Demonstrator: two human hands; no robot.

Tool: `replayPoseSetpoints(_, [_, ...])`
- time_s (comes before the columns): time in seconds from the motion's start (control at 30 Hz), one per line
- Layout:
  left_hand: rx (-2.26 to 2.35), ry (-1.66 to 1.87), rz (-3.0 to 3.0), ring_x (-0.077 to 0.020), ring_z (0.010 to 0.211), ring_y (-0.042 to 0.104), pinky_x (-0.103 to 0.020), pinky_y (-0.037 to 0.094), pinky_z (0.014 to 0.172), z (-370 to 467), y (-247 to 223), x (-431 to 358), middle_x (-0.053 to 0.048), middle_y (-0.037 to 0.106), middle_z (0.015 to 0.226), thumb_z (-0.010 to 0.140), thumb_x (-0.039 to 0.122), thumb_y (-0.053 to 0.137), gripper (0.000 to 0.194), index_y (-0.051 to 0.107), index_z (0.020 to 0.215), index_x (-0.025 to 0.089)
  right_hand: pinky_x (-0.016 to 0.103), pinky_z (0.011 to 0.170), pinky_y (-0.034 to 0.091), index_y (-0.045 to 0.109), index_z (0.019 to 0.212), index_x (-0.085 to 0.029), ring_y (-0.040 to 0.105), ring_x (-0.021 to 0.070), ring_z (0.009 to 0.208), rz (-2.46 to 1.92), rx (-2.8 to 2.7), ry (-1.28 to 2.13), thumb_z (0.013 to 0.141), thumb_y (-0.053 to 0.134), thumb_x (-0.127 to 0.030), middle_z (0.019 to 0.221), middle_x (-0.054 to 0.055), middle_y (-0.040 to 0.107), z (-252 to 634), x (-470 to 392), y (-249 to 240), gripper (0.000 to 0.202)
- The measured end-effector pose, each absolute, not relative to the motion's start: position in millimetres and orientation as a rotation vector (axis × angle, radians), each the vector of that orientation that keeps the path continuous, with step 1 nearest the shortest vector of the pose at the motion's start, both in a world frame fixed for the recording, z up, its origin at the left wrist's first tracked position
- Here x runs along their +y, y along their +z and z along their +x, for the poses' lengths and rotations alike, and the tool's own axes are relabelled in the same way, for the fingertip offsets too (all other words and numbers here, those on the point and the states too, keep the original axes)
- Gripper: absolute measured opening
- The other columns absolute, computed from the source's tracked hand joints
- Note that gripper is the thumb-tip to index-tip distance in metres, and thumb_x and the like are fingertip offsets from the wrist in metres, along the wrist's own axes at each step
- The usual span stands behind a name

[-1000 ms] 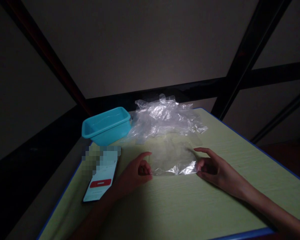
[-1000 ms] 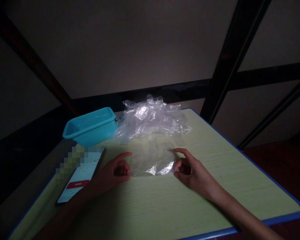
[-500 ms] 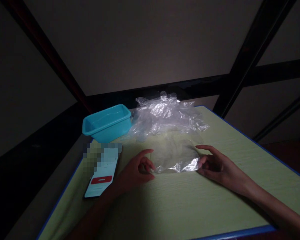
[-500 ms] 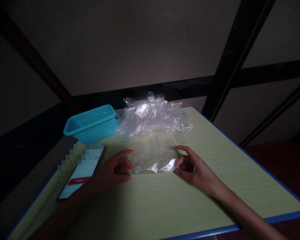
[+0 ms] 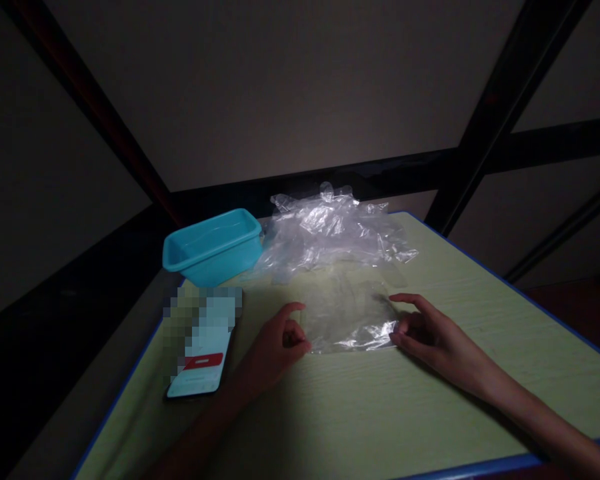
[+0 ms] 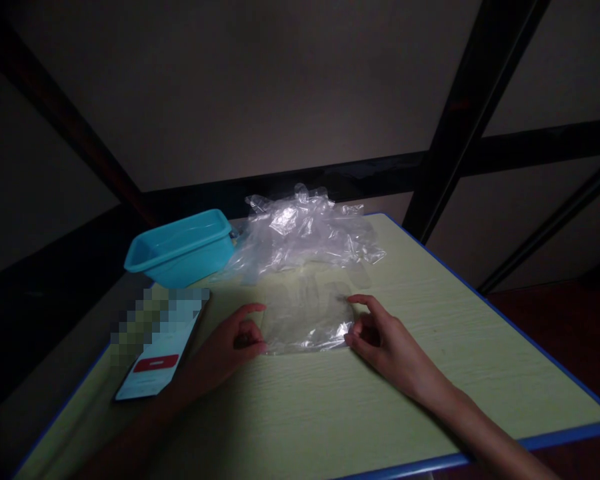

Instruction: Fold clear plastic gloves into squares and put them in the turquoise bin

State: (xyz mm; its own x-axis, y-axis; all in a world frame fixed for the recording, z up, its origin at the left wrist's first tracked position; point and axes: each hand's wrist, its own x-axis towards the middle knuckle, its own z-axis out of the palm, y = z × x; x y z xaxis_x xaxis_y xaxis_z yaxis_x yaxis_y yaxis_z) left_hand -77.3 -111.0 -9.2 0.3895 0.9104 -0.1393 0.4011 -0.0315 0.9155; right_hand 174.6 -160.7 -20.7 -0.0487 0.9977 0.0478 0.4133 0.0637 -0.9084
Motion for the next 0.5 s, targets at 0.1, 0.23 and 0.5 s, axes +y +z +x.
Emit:
replayPoseSetpoints(0.1, [1.188, 0.607, 1.655, -0.0109, 0.058, 0.048, -0.023, 0.037, 0.058, -77.6, -9.0, -111.8, 0.007, 0.051, 0.062, 0.065, 0.013, 0.055, 0.049, 0.044, 0.112, 0.013, 0.028, 0.052, 0.041, 0.039, 0.113, -0.018, 0.049, 0.0142, 0.055, -1.467, -1.634, 0.922, 0.078, 0.051, -0.036, 0.065, -0.002, 0.053, 174.2, -161.9, -22.0, 0.041])
replayPoseSetpoints(0.23, [1.175, 0.582, 1.641, -0.0112, 0.058, 0.048, -0.024, 0.037, 0.059, -78.7, -8.8, -111.2, 0.007, 0.052, 0.062, 0.064, 0.014, 0.056, 0.051, 0.043, 0.113, 0.013, 0.027, 0.050, 0.040, 0.037, 0.116, -0.017, 0.049, 0.0144, 0.054, -1.487, -1.697, 0.869, 0.080, 0.049, -0.033, 0.065, -0.002, 0.053, 174.7, -162.3, -25.8, 0.041])
replayPoseSetpoints(0.5, [1.204, 0.553, 1.644, -0.0120, 0.061, 0.050, -0.024, 0.038, 0.061, -79.8, -7.4, -110.6, 0.006, 0.053, 0.064, 0.065, 0.015, 0.055, 0.050, 0.042, 0.113, 0.014, 0.027, 0.049, 0.038, 0.037, 0.117, -0.016, 0.048, 0.0149, 0.052, -1.518, -1.762, 0.775, 0.081, 0.047, -0.033, 0.062, -0.003, 0.052, 172.7, -162.1, -26.4, 0.041])
